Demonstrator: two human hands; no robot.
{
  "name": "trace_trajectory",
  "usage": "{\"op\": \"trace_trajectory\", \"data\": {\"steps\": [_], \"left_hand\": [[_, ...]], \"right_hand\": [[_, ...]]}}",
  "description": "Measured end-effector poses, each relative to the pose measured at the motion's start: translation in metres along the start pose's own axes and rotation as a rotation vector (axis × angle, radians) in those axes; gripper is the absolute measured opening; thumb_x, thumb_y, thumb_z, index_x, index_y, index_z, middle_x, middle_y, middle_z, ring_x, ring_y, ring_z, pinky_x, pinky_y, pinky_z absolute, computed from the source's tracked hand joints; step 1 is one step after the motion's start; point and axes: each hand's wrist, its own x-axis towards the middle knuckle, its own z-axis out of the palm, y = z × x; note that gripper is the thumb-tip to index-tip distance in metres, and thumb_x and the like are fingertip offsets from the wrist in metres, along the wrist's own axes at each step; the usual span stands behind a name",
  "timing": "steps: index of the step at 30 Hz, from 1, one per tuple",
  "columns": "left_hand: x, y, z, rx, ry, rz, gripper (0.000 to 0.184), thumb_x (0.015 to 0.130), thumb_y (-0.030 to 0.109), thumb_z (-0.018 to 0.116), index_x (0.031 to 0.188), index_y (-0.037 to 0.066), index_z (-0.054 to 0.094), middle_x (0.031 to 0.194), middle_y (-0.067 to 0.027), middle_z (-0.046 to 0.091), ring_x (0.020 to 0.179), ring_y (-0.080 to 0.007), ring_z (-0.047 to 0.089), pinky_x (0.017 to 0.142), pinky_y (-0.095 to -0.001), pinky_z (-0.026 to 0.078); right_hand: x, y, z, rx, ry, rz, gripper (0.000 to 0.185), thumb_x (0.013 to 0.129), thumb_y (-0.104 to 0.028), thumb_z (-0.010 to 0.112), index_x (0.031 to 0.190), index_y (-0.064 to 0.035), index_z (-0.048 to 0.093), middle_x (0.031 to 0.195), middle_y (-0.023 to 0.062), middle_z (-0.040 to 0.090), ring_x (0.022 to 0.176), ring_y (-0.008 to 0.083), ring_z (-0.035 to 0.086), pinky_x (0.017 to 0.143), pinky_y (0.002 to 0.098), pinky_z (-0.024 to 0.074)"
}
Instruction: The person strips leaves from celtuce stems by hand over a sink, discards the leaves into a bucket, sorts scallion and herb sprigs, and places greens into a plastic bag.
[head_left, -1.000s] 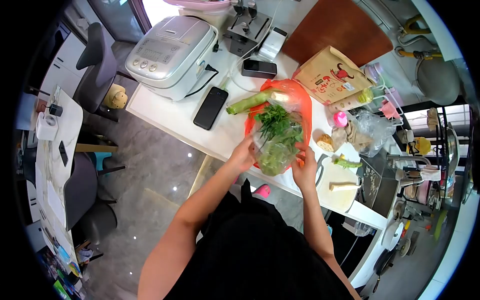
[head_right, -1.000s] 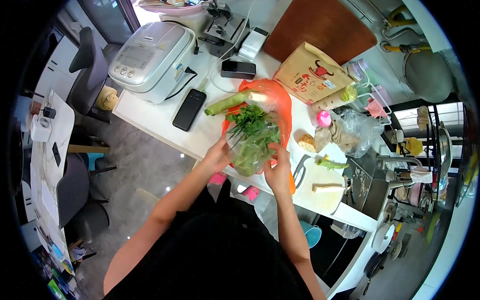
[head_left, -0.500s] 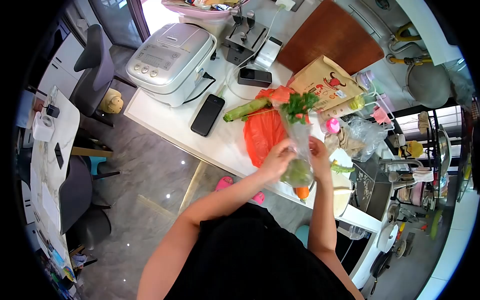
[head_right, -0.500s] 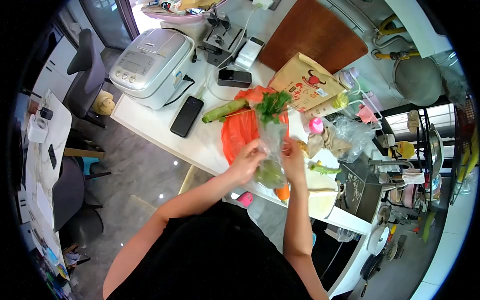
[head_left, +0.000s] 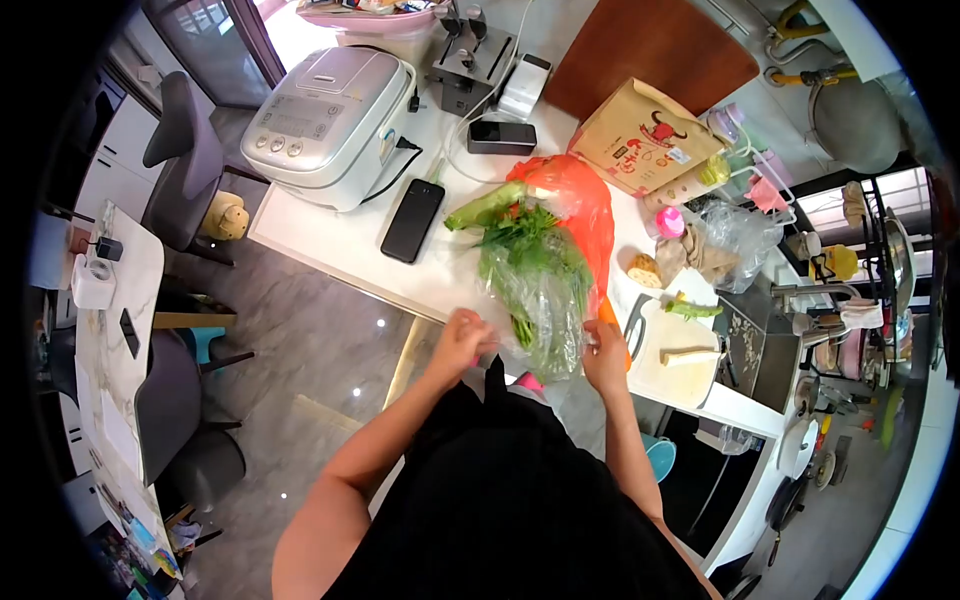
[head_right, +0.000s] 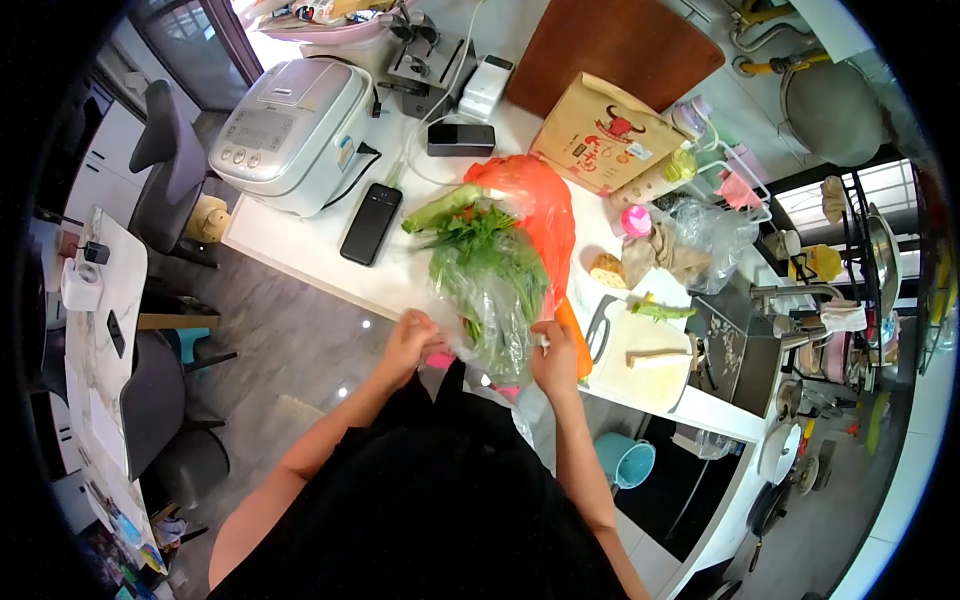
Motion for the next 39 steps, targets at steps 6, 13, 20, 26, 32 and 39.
{"op": "trace_trajectory", "data": {"steps": [6,13,20,26,32,39], "left_hand": [[-0.002,0.034,0.022,0.958,0.068,0.975,0.039,0.068,0.006,0.068,0.101,0.002,0.047,0.102,-0.0126,0.051,0.095,-0.0288,0.052,0.081,-0.04,0.043],[0.008,0.031,0.051,1.604,0.014,1.017,0.043,0.062,0.021,0.07,0.103,0.013,0.06,0.115,-0.0109,0.051,0.111,-0.0294,0.04,0.089,-0.0447,0.031],[-0.001,0.048,0.108,1.645,-0.05,0.94,0.031,0.072,0.032,0.066,0.094,0.01,0.063,0.088,-0.0099,0.058,0.089,-0.027,0.052,0.082,-0.0438,0.034],[-0.078,0.091,0.176,0.665,-0.189,1.185,0.011,0.09,0.012,0.05,0.088,0.002,0.053,0.076,-0.0024,0.05,0.074,-0.0119,0.049,0.066,-0.0253,0.041],[-0.169,0.082,0.165,0.149,-0.245,0.884,0.012,0.092,0.009,0.043,0.089,0.001,0.052,0.088,-0.0007,0.051,0.081,-0.0067,0.044,0.078,-0.0208,0.035],[-0.238,0.024,0.098,0.467,0.127,0.66,0.009,0.083,0.002,0.04,0.077,0.003,0.046,0.075,-0.0013,0.045,0.072,-0.012,0.043,0.073,-0.0248,0.037]], "right_hand": [[0.014,-0.089,-0.002,0.0,0.137,-0.195,0.037,0.07,-0.008,0.062,0.106,-0.0019,0.053,0.094,0.0175,0.055,0.083,0.0345,0.053,0.069,0.0394,0.0457],[0.007,-0.07,-0.02,0.056,0.039,-0.219,0.021,0.072,-0.006,0.065,0.092,0.0009,0.061,0.08,0.0109,0.063,0.063,0.0204,0.057,0.061,0.031,0.0473],[-0.022,-0.097,-0.115,0.347,0.226,-0.347,0.012,0.077,0.004,0.059,0.088,0.004,0.062,0.08,0.0061,0.059,0.074,0.0115,0.052,0.067,0.0227,0.0404],[-0.034,-0.109,-0.192,0.795,0.47,-0.574,0.011,0.082,0.002,0.056,0.092,0.0045,0.059,0.089,0.0089,0.061,0.08,0.0147,0.057,0.073,0.0259,0.0453],[-0.071,-0.067,-0.243,0.927,0.298,-0.536,0.011,0.081,0.002,0.056,0.091,0.0056,0.058,0.091,0.0118,0.06,0.082,0.0174,0.057,0.078,0.0288,0.0444],[-0.117,-0.029,-0.209,0.465,-0.02,-0.216,0.013,0.078,-0.003,0.063,0.089,0.0006,0.068,0.07,0.0007,0.048,0.066,0.0103,0.044,0.06,0.0232,0.0353]]}}
